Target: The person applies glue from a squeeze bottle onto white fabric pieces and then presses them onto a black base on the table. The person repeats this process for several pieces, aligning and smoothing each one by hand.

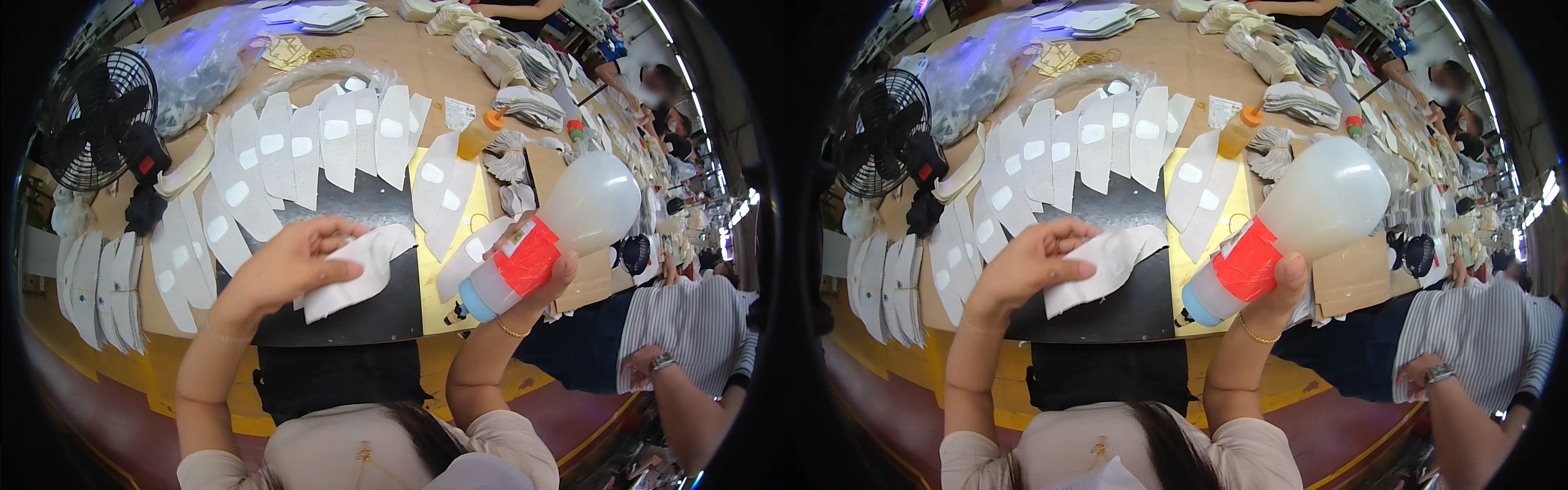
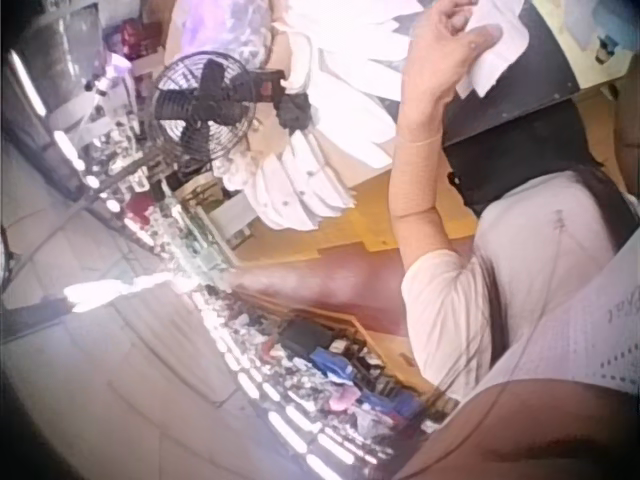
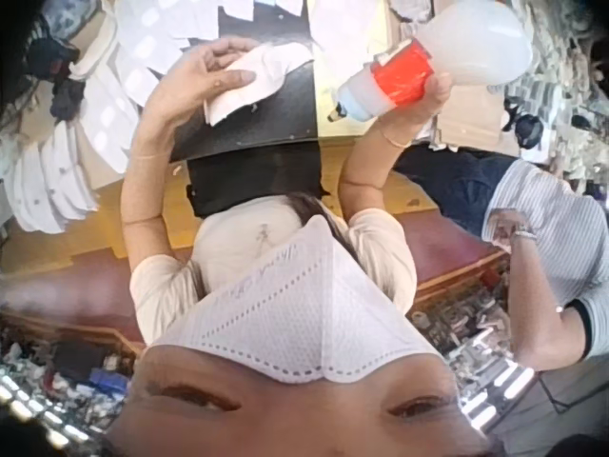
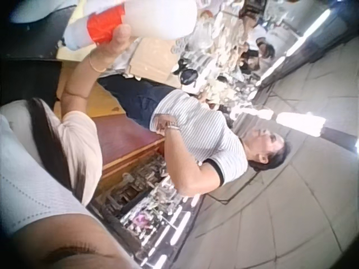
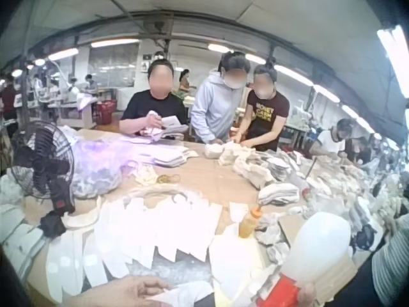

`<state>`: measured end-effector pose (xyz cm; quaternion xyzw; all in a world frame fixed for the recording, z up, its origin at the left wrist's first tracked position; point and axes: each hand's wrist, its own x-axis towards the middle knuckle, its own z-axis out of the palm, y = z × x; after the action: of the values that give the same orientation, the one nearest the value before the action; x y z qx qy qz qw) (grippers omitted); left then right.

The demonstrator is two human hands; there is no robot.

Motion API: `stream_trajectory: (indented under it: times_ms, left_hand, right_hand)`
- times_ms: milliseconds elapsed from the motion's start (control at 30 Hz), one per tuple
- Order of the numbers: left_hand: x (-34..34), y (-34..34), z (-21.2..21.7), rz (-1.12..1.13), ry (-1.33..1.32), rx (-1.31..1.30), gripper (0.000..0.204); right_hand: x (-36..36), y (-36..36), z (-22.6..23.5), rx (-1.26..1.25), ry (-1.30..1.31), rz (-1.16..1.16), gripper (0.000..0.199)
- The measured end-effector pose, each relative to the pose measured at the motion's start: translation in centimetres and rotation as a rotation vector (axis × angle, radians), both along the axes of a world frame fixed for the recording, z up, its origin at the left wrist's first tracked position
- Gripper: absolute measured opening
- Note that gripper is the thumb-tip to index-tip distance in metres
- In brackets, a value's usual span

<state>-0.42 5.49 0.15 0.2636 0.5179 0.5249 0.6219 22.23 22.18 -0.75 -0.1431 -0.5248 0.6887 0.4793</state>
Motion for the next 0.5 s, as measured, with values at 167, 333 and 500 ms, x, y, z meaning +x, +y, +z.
stream_trajectory:
  times_ms: [167,333,500]
  left_hand:
    - [-0.4,5.7,2.8,-0.111,0.067,0.290,0.041]
    - [-1.7,5.8,3.8,0.046,0.282,0.338,0.043]
    - [-1.7,1.3,-2.8,0.322,1.275,0.171,0.045]
  right_hand:
    - [0.6,-0.3,-0.2,-0.017,0.073,-0.022,0.069]
    - [1.8,0.1,-0.4,-0.081,0.126,0.049,0.066]
    - [1.2,0.1,-0.9,-0.065,0.110,0.030,0.065]
